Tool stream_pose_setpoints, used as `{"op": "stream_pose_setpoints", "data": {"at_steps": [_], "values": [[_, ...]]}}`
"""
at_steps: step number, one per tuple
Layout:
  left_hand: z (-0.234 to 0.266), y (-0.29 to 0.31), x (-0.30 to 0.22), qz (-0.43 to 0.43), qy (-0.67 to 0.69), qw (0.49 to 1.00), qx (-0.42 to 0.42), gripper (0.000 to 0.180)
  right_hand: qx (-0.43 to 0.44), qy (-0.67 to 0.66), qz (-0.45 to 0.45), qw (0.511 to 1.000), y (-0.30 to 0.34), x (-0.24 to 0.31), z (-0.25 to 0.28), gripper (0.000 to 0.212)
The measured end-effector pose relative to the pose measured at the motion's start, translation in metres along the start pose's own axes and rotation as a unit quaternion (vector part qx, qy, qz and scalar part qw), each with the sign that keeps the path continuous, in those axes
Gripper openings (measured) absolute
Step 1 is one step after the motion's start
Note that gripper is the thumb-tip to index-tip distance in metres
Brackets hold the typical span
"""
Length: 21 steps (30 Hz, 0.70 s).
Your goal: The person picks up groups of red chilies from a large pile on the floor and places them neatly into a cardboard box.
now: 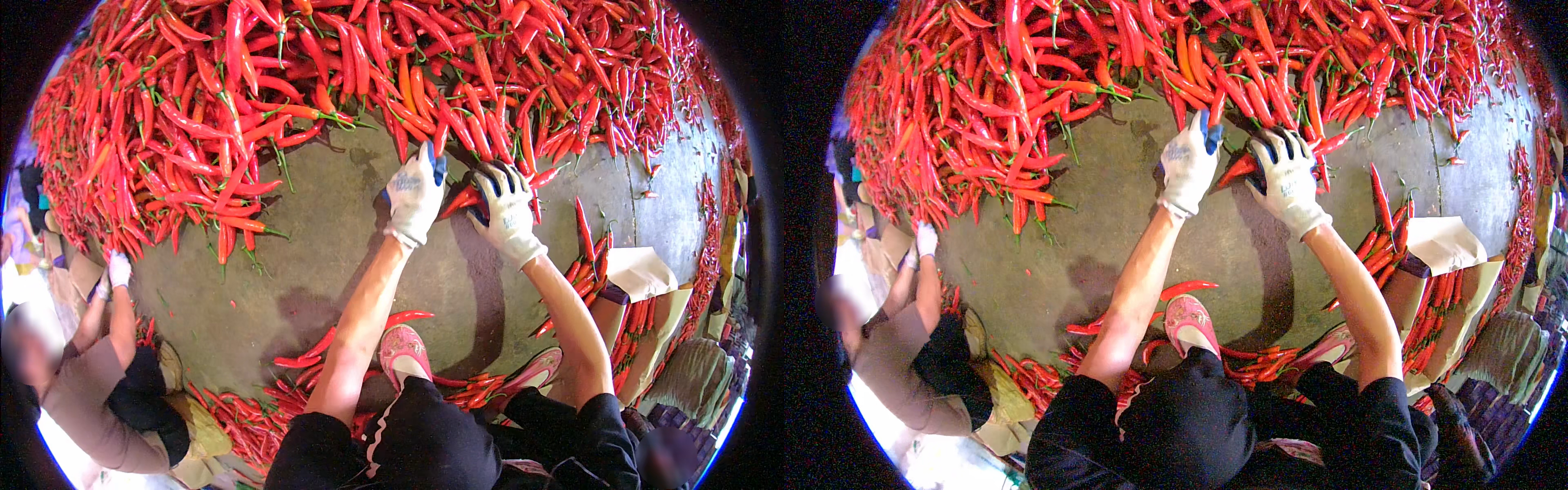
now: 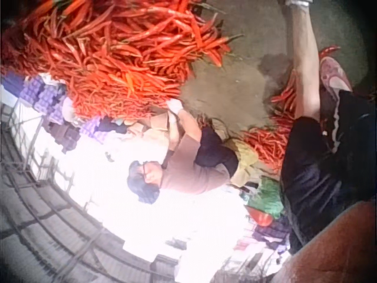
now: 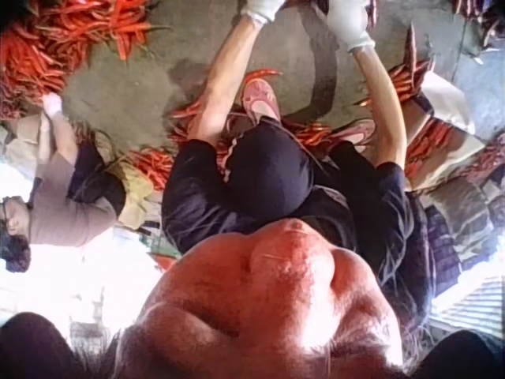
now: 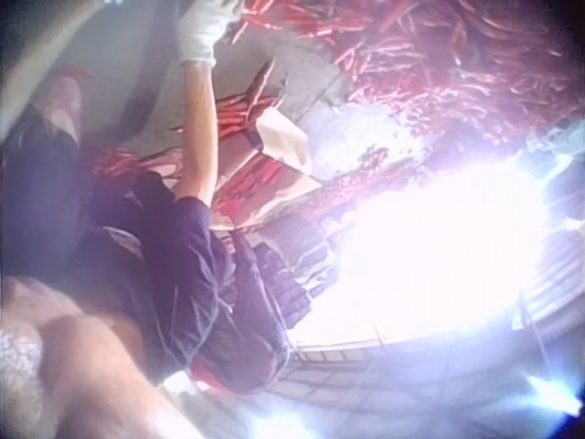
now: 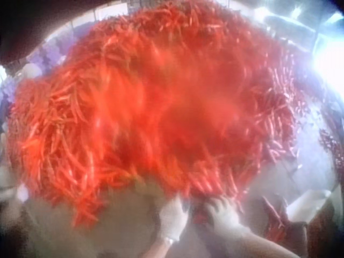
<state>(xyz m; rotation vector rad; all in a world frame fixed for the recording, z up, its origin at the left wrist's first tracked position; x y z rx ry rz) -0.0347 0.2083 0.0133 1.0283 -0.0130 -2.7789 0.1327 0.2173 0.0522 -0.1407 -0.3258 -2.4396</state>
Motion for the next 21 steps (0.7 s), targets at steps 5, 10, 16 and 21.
{"op": "stream_pose_setpoints", "data": {"at_steps": [5, 10, 16, 21], "values": [[-0.026, 0.083, 0.042, 0.136, 0.455, 0.877, 0.076, 0.034, 0.050, -0.082, 0.080, 0.992, 0.017, 0.000, -0.010, 0.067], [-0.014, 0.136, 0.031, 0.187, 0.663, 0.723, 0.052, 0.038, -0.066, -0.179, 0.027, 0.981, 0.025, 0.003, 0.001, 0.051], [0.014, 0.157, -0.001, 0.205, 0.628, 0.744, 0.103, 0.041, -0.054, -0.021, 0.160, 0.985, 0.016, 0.055, -0.006, 0.047], [0.041, 0.148, 0.004, 0.130, 0.610, 0.773, 0.117, 0.052, -0.119, -0.152, 0.093, 0.977, 0.033, 0.047, 0.028, 0.051]]}}
Point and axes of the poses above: each hand's wrist, its own y-axis away from the middle knuckle, its own z-axis out of the back of the hand, x = y × z, the point moved 3 cm from there along -y, towards the middle knuckle, and after that the axes turned 13 degrees about x, right-handed, at the moved point
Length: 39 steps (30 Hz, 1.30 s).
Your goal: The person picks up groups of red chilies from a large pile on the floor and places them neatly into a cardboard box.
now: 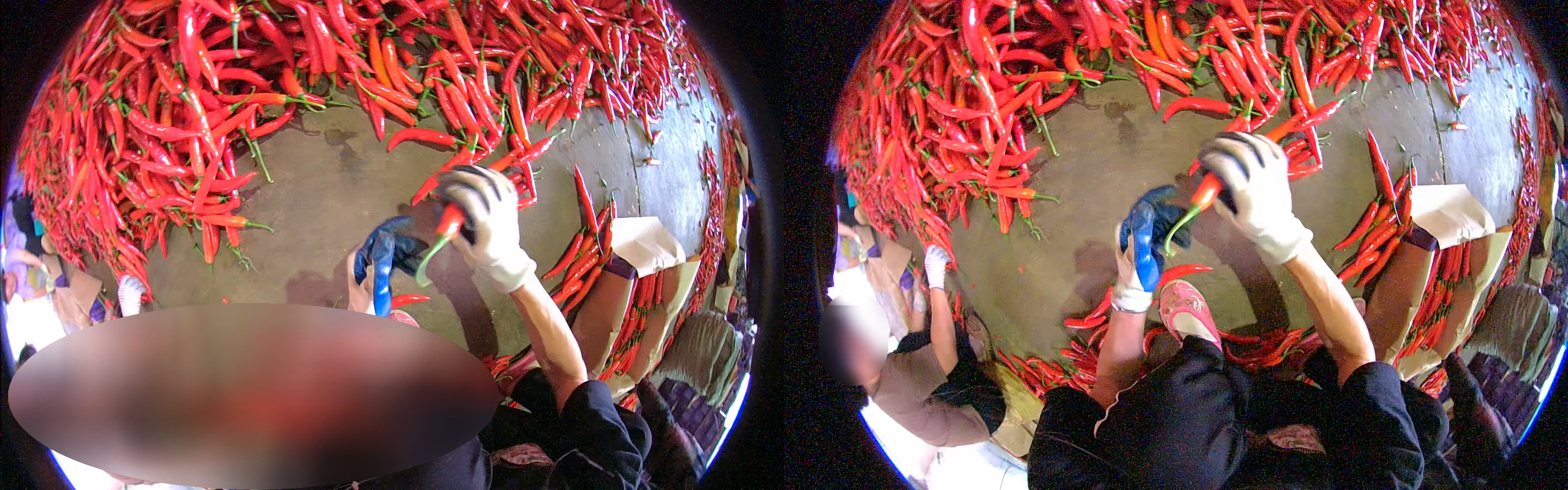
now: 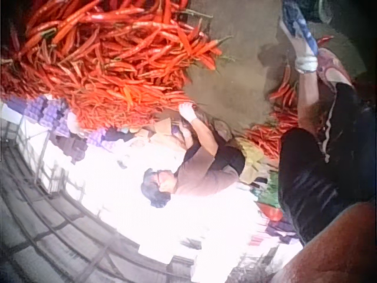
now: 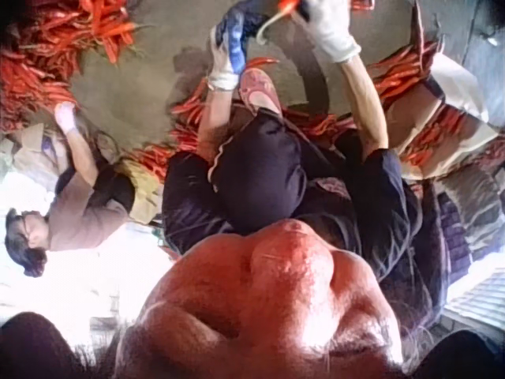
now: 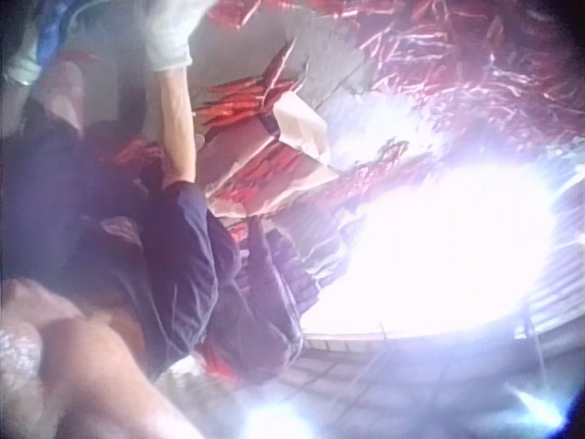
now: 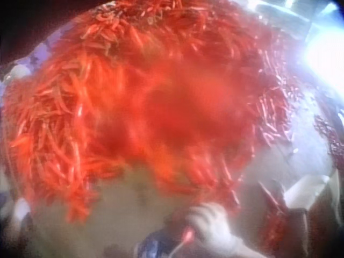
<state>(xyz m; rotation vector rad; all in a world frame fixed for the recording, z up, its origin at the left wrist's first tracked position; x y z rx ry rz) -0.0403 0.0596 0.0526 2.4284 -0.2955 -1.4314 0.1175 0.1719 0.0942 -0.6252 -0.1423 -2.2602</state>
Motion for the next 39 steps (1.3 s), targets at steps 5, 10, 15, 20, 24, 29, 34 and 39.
{"op": "stream_pose_setpoints", "data": {"at_steps": [5, 10, 15, 20, 24, 29, 34, 39], "values": [[-0.021, -0.058, -0.006, -0.150, -0.354, 0.923, 0.019, 0.041, -0.210, -0.166, -0.357, 0.895, 0.085, -0.071, 0.009, 0.036], [-0.058, -0.112, 0.004, -0.169, -0.688, 0.705, -0.032, 0.038, -0.069, 0.159, -0.520, 0.836, 0.166, -0.134, 0.031, 0.044], [-0.050, -0.127, 0.022, -0.106, -0.737, 0.668, -0.009, 0.039, -0.121, 0.146, -0.435, 0.880, 0.136, -0.127, 0.055, 0.040], [-0.021, -0.102, 0.023, -0.084, -0.683, 0.726, -0.021, 0.044, -0.085, 0.028, -0.522, 0.848, 0.048, -0.149, 0.020, 0.056], [-0.007, -0.077, 0.036, 0.010, -0.289, 0.957, -0.016, 0.035, -0.114, -0.047, -0.505, 0.854, 0.048, -0.199, 0.009, 0.048], [0.022, -0.035, 0.035, 0.049, 0.037, 0.997, -0.037, 0.028, -0.347, -0.301, -0.359, 0.812, 0.080, -0.153, 0.005, 0.023], [0.022, -0.026, 0.039, 0.024, 0.054, 0.996, -0.064, 0.029, 0.007, -0.369, -0.323, 0.871, 0.104, -0.046, -0.014, 0.040], [0.044, -0.028, 0.011, -0.030, 0.004, 0.995, -0.100, 0.029, -0.023, -0.185, -0.259, 0.948, 0.052, -0.036, 0.002, 0.034]]}}
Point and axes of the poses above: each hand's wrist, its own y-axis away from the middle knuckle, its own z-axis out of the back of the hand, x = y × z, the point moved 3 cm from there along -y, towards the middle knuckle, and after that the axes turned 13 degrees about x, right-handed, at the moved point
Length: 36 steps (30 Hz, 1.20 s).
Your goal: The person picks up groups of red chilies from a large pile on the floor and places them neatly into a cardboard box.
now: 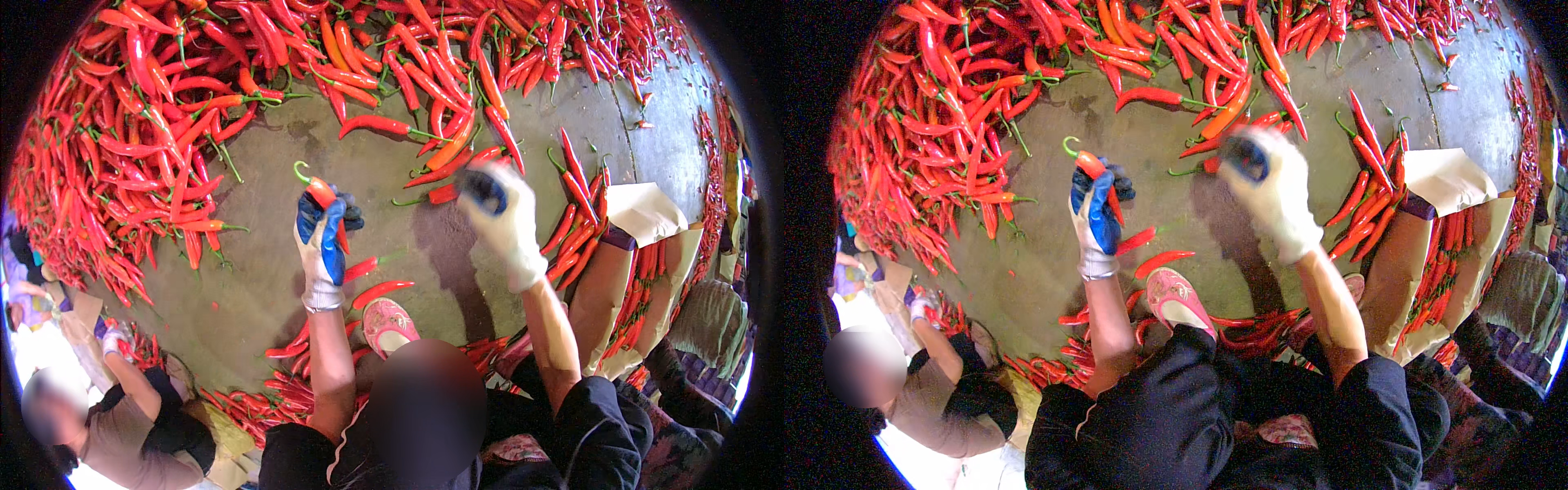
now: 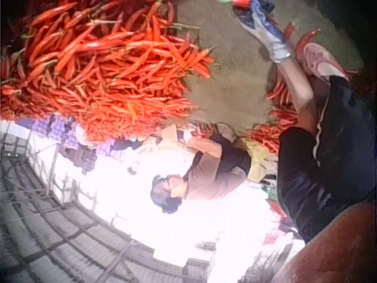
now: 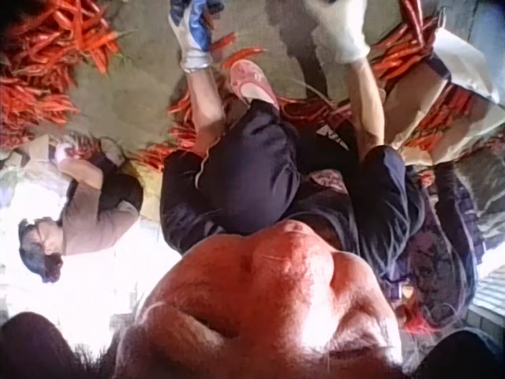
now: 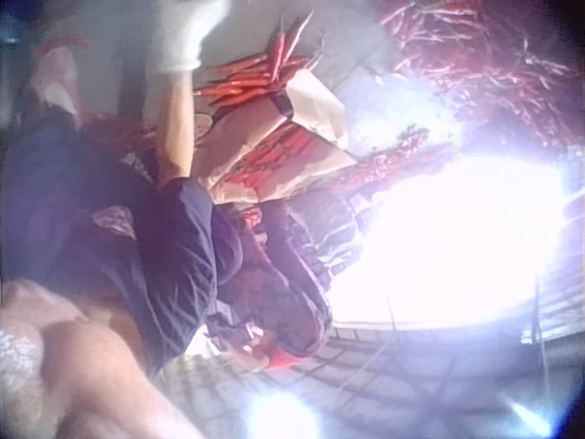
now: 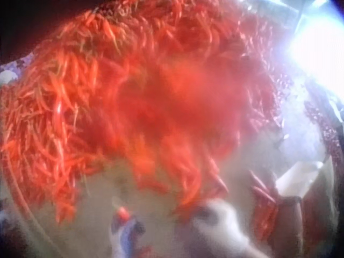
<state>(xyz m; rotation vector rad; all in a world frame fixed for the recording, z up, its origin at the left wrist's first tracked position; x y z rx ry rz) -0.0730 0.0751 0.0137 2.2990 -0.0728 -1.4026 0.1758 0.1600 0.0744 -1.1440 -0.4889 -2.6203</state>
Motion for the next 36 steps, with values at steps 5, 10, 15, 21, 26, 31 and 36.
{"op": "stream_pose_setpoints", "data": {"at_steps": [5, 10, 15, 21, 26, 31, 36], "values": [[-0.033, -0.010, 0.006, 0.034, -0.016, 0.997, 0.062, 0.025, -0.040, 0.362, -0.152, 0.919, -0.055, -0.059, 0.035, 0.052], [-0.071, -0.010, 0.018, -0.038, -0.465, 0.879, 0.103, 0.034, 0.024, 0.358, -0.133, 0.924, -0.057, -0.073, 0.042, 0.044], [-0.056, 0.003, 0.047, -0.053, -0.457, 0.884, 0.077, 0.037, -0.070, 0.089, -0.215, 0.970, 0.003, -0.105, 0.073, 0.030], [-0.019, 0.014, 0.053, 0.005, -0.196, 0.981, 0.011, 0.030, 0.116, 0.252, -0.051, 0.959, 0.024, -0.008, -0.005, 0.053], [-0.045, -0.004, 0.032, 0.028, -0.161, 0.986, -0.005, 0.029, 0.193, 0.328, -0.126, 0.916, -0.001, -0.017, -0.013, 0.052], [-0.053, -0.015, 0.015, 0.000, -0.207, 0.978, 0.007, 0.026, 0.161, 0.009, -0.117, 0.980, 0.003, -0.033, 0.011, 0.031], [-0.102, -0.030, 0.016, -0.100, -0.491, 0.856, 0.124, 0.037, 0.137, -0.404, -0.270, 0.863, 0.033, -0.057, 0.009, 0.015]]}}
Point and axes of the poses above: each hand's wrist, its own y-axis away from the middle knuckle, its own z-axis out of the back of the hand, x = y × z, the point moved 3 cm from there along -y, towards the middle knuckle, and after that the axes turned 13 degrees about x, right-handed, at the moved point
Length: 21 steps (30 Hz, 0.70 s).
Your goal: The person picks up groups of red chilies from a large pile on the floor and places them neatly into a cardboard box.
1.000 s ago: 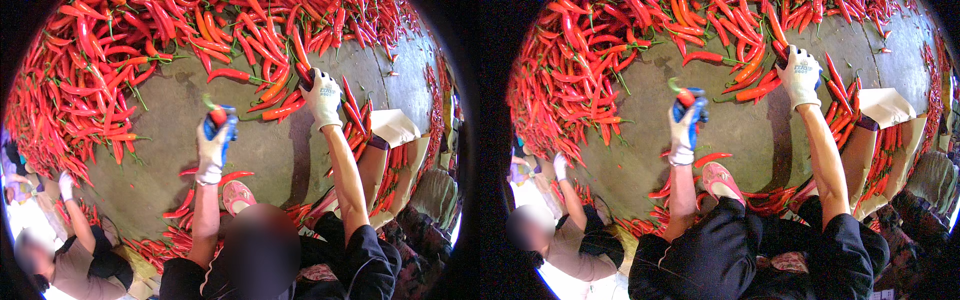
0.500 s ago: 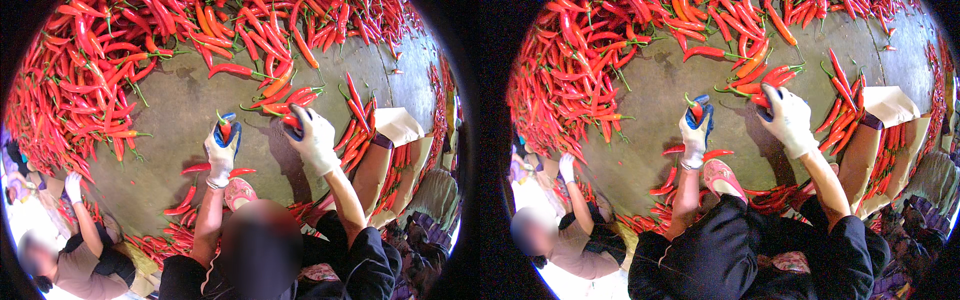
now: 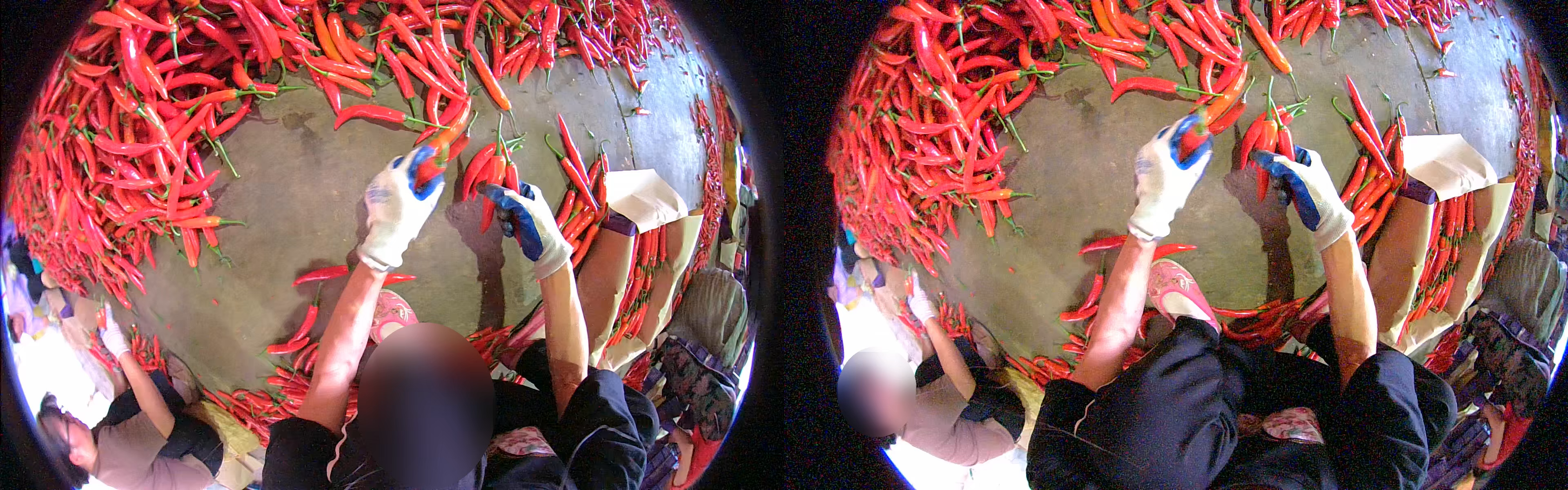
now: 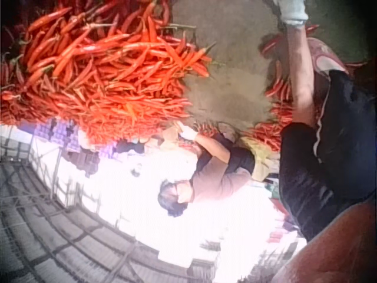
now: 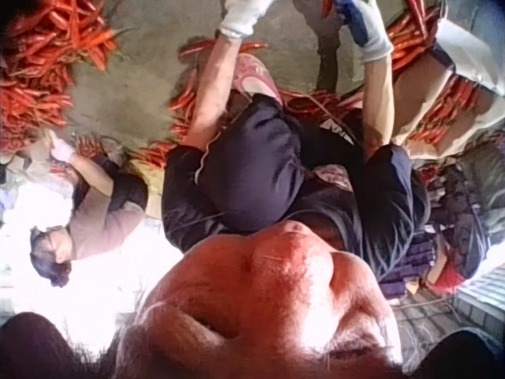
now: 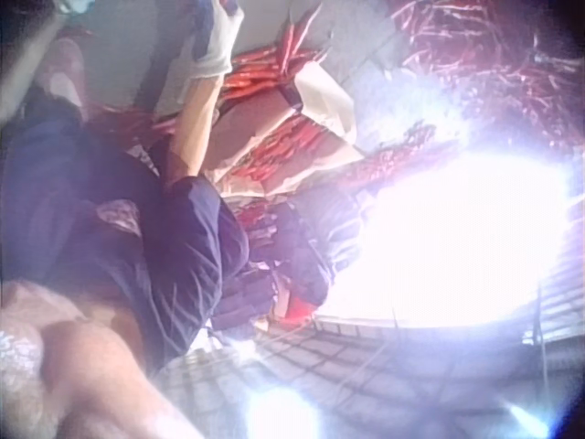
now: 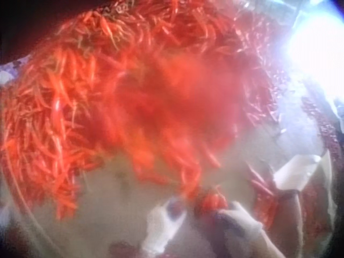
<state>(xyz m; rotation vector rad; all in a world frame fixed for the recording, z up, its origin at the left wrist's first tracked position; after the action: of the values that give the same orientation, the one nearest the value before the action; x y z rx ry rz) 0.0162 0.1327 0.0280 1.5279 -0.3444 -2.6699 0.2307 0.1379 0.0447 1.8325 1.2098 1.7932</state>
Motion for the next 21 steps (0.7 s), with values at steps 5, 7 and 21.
{"op": "stream_pose_setpoints", "data": {"at_steps": [5, 7, 21], "values": [[-0.030, -0.015, -0.001, -0.009, -0.247, 0.963, 0.106, 0.050, -0.014, -0.113, -0.012, 0.993, 0.005, -0.023, 0.012, 0.015], [-0.028, -0.010, 0.006, -0.005, -0.263, 0.959, 0.109, 0.050, -0.005, -0.048, 0.012, 0.999, 0.005, -0.021, 0.034, 0.015], [0.006, 0.026, 0.038, 0.045, -0.092, 0.995, -0.002, 0.035, -0.311, 0.426, 0.135, 0.839, 0.006, 0.020, 0.041, 0.047]]}}
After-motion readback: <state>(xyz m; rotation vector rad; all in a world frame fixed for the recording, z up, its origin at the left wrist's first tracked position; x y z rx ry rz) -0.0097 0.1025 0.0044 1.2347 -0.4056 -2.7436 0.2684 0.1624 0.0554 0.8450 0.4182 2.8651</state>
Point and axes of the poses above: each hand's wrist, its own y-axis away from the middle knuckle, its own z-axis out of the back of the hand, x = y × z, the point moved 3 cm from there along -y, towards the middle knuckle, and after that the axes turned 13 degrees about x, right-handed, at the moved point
